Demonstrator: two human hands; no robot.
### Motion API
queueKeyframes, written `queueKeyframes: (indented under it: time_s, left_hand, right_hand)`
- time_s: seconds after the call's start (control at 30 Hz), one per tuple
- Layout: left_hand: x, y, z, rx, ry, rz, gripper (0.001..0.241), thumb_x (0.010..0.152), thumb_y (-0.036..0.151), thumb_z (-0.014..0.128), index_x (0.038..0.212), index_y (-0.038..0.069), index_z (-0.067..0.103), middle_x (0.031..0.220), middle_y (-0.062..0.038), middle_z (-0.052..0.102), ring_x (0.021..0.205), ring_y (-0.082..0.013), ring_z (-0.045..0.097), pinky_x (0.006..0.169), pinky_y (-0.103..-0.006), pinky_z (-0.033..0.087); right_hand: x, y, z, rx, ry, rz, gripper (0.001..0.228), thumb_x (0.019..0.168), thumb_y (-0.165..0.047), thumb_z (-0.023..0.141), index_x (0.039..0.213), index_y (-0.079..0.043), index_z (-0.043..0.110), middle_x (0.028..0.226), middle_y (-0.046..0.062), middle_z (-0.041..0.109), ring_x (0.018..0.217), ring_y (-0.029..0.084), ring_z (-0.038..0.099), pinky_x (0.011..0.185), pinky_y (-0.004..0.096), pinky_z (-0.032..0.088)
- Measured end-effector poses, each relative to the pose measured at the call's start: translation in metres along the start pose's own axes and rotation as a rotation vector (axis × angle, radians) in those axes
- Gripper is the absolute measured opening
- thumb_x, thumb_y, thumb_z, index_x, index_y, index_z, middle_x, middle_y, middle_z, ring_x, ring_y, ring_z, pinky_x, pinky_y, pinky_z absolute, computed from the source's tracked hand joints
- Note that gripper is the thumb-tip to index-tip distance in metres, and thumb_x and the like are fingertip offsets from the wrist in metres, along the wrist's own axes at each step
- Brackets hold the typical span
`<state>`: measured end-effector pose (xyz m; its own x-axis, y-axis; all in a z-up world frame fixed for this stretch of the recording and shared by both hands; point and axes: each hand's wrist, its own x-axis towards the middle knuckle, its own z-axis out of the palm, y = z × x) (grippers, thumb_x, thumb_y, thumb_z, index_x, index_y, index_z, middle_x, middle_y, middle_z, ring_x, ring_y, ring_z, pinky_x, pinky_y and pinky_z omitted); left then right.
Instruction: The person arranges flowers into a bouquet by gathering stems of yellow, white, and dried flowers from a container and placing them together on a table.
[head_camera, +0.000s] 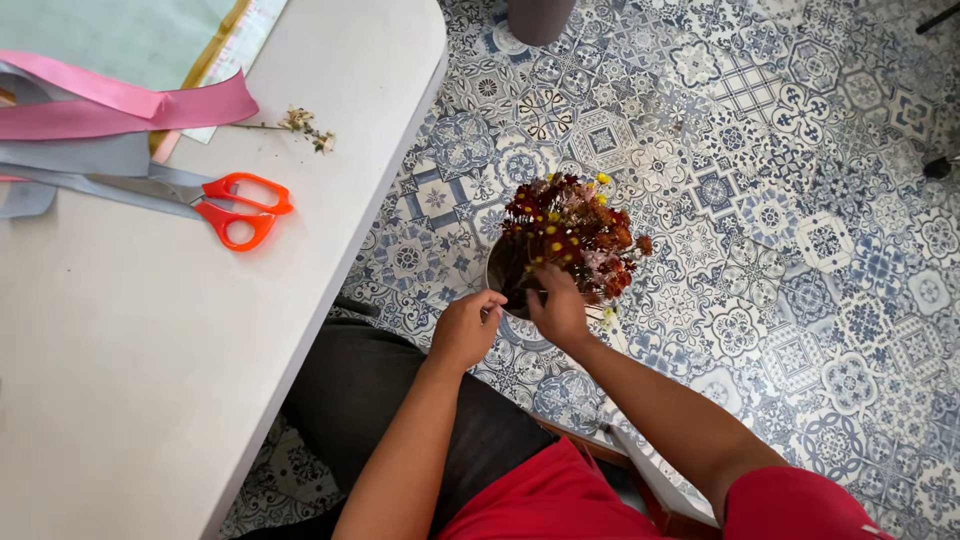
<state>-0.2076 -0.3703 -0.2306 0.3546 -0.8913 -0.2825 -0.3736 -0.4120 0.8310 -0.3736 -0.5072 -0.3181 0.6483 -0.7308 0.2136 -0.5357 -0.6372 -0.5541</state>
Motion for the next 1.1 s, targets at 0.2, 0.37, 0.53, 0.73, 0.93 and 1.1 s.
queueKeyframes:
  time_s: [0.2, 0.37, 0.53, 0.73, 0.93, 1.1]
  left_hand:
    - [0.000, 0.002, 0.006, -0.005, 0.094, 0.093, 0.031, 0.098, 0.013, 0.061, 0.129, 0.014, 0.065, 0.108, -0.010, 0.075, 0.099, -0.0288, 0.074, 0.083, -0.0453, 0.062]
    - [-0.008, 0.050, -0.022, -0.019, 0.168, 0.179, 0.040, 0.103, 0.008, 0.057, 0.142, 0.001, 0.051, 0.126, -0.022, 0.061, 0.116, -0.0401, 0.064, 0.091, -0.0555, 0.060]
    - [-0.006, 0.066, -0.030, -0.011, 0.229, 0.269, 0.041, 0.104, 0.013, 0.059, 0.143, 0.002, 0.053, 0.126, -0.018, 0.059, 0.118, -0.0377, 0.063, 0.092, -0.0530, 0.059]
    - [-0.009, 0.059, -0.032, -0.024, 0.435, 0.401, 0.023, 0.100, 0.013, 0.067, 0.122, 0.006, 0.068, 0.109, -0.010, 0.065, 0.106, -0.0321, 0.069, 0.087, -0.0443, 0.060]
    - [-0.039, 0.078, -0.074, -0.153, 0.679, 0.533, 0.011, 0.101, 0.005, 0.066, 0.109, 0.006, 0.073, 0.091, -0.010, 0.070, 0.081, -0.0305, 0.075, 0.064, -0.0429, 0.068]
    - [-0.084, 0.121, -0.136, -0.463, 0.885, 0.587, 0.009, 0.093, 0.002, 0.074, 0.100, 0.004, 0.080, 0.091, -0.013, 0.076, 0.076, -0.0289, 0.078, 0.062, -0.0329, 0.069]
  right_hand:
    - [0.045, 0.021, -0.010, 0.104, 0.239, -0.125, 0.010, 0.087, -0.027, 0.085, 0.093, -0.019, 0.082, 0.094, 0.001, 0.078, 0.088, 0.026, 0.073, 0.079, 0.035, 0.058]
    - [0.070, -0.059, -0.088, 0.249, 0.179, -0.241, 0.007, 0.093, -0.008, 0.077, 0.097, -0.010, 0.081, 0.086, 0.012, 0.076, 0.081, 0.039, 0.072, 0.070, 0.048, 0.061]
    - [0.084, -0.105, -0.120, 0.218, 0.214, -0.392, 0.003, 0.091, -0.012, 0.080, 0.093, -0.014, 0.081, 0.087, 0.008, 0.076, 0.081, 0.036, 0.073, 0.067, 0.045, 0.060]
    - [0.091, -0.147, -0.138, 0.283, 0.181, -0.607, 0.010, 0.087, -0.008, 0.078, 0.079, -0.011, 0.073, 0.079, 0.009, 0.073, 0.070, 0.035, 0.071, 0.062, 0.047, 0.059]
    - [0.089, -0.231, -0.201, 0.413, 0.365, -0.838, 0.011, 0.081, -0.005, 0.078, 0.088, -0.013, 0.082, 0.110, 0.012, 0.076, 0.091, 0.036, 0.074, 0.081, 0.047, 0.060]
    - [0.103, -0.235, -0.184, 0.521, 0.646, -0.862, 0.023, 0.088, -0.014, 0.083, 0.090, 0.001, 0.065, 0.101, 0.023, 0.063, 0.093, 0.040, 0.063, 0.084, 0.047, 0.053]
